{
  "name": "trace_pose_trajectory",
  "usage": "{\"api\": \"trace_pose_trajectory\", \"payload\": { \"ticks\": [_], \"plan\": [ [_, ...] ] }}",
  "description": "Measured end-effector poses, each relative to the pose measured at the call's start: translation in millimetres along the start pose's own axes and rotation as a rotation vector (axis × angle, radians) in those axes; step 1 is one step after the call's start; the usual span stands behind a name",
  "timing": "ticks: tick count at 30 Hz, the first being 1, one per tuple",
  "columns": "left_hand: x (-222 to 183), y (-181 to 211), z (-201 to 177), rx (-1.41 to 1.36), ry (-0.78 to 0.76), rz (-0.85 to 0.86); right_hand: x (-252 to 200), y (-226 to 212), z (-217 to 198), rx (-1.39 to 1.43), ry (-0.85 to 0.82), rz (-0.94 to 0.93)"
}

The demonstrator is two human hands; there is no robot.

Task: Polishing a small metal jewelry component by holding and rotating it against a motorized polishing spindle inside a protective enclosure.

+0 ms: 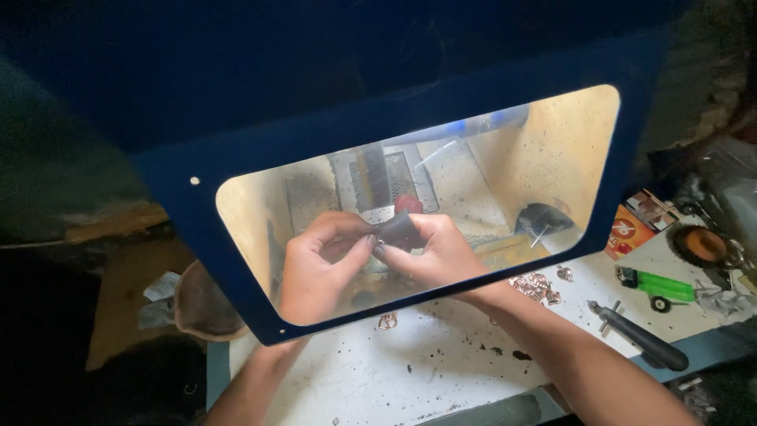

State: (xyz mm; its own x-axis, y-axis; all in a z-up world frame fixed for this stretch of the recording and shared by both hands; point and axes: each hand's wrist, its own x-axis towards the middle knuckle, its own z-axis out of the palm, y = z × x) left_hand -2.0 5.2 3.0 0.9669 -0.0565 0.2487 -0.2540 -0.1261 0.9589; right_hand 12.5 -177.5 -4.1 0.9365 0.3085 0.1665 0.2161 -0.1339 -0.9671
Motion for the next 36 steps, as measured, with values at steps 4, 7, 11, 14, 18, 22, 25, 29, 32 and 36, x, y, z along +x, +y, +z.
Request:
{"api": "trace_pose_trajectory", "payload": {
  "ticks": [4,7,11,14,18,22,25,29,32,36],
  "plan": [
    [5,-19,0,-0.037,-0.008,-0.14,4,19,4,-0.03,-0.002,0.026],
    [10,-19,2,-0.062,-0.008,-0.189,9,25,5,0.023,0.015,0.085],
    [16,0,7,-0.205,0.086,-0.394,21,8,6,0.132,0.085,0.178],
    [20,8,7,-0.255,0.129,-0.428,28,-6,12,0.23,0.132,0.245],
    [21,17,7,-0.248,0.149,-0.461,27,-9,15,0.304,0.155,0.303],
    [21,9,5,-0.286,0.155,-0.416,22,-21,18,0.305,0.173,0.275],
    [21,2,7,-0.279,0.176,-0.403,23,-13,22,0.383,0.23,0.278],
    [20,1,8,-0.274,0.193,-0.395,18,-17,19,0.379,0.234,0.261],
    [20,1,7,-0.288,0.196,-0.395,20,-18,23,0.367,0.25,0.258],
    [21,-5,7,-0.258,0.195,-0.371,24,-16,28,0.415,0.284,0.245]
  ]
}}
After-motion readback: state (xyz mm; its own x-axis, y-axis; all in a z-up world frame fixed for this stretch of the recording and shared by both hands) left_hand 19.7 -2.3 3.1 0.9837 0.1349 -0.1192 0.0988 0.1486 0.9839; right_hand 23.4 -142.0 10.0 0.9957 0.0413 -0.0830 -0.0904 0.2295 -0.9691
